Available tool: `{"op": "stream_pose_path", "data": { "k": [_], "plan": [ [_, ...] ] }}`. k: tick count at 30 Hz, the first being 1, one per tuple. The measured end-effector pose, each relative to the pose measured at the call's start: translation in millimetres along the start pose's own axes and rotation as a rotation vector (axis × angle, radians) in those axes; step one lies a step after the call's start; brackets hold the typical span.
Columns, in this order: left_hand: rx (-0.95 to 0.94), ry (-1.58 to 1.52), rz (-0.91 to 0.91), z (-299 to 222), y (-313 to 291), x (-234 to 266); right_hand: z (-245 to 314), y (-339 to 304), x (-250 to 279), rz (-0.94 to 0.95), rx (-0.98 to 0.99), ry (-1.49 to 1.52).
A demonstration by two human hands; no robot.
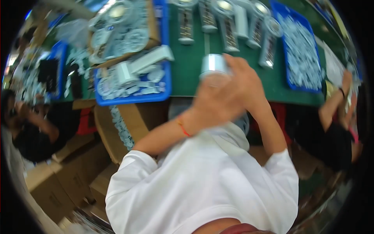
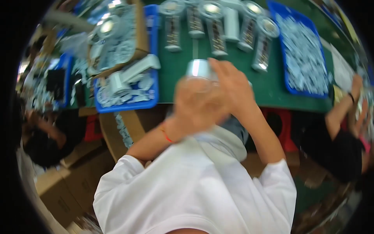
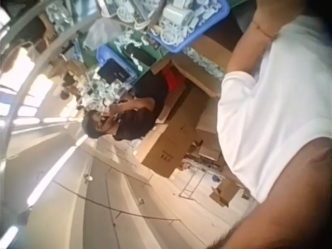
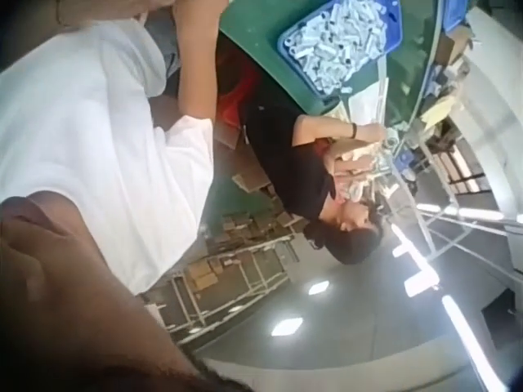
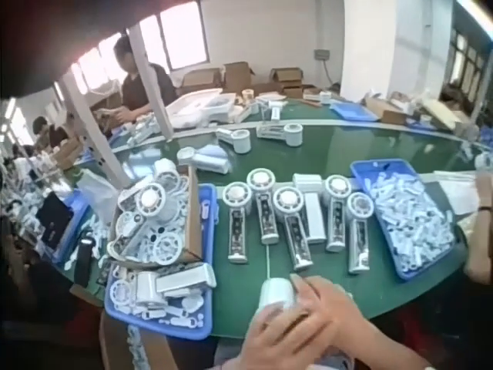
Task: Assembling components for handheld fans on a factory production line.
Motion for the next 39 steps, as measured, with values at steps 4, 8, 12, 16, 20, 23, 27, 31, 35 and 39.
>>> {"op": "stream_pose_path", "data": {
  "k": [4, 8, 12, 16, 20, 23, 27, 31, 35, 39],
  "plan": [
    [0.108, 0.052, 0.447, 29.9, 1.3, -28.9, -13.8, -22.4, 9.5, 0.109, 0.062, -0.145],
    [0.075, 0.188, 0.529, 18.2, 5.4, -38.3, -39.7, -43.1, 12.2, 0.064, -0.045, 0.023],
    [0.098, 0.146, 0.53, 20.9, -1.4, -49.0, -35.0, -47.0, 12.4, -0.053, 0.029, 0.059],
    [0.097, 0.117, 0.513, 20.5, -1.3, -49.2, -35.0, -49.7, 10.0, -0.057, 0.001, 0.075],
    [0.076, 0.158, 0.652, 23.5, -3.5, -55.3, -29.5, -47.0, 8.1, -0.12, 0.096, -0.085],
    [0.051, 0.228, 0.626, 23.8, -5.1, -56.6, -29.0, -47.9, 2.9, -0.111, 0.151, -0.148],
    [-0.011, 0.276, 0.538, 21.2, -4.3, -54.9, -25.6, -50.7, 4.1, -0.226, 0.172, -0.126],
    [0.052, 0.128, 0.504, 24.5, -1.9, -49.8, -24.7, -48.8, 7.3, -0.167, 0.122, -0.128],
    [0.109, 0.029, 0.498, 26.0, -1.0, -45.9, -32.4, -49.2, 3.1, -0.051, 0.083, 0.061],
    [0.194, -0.006, 0.567, 28.4, -2.8, -48.8, -39.2, -51.8, 3.0, -0.09, 0.093, 0.17]
  ]
}}
Point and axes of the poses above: each hand's wrist, its own y-axis towards the middle knuckle, its own x-axis out of the back of the hand, z = x × y, the point moved 7 cm from there along y, towards the middle knuckle, and after that the axes turned 6 degrees about -x, right-handed, at the moved point
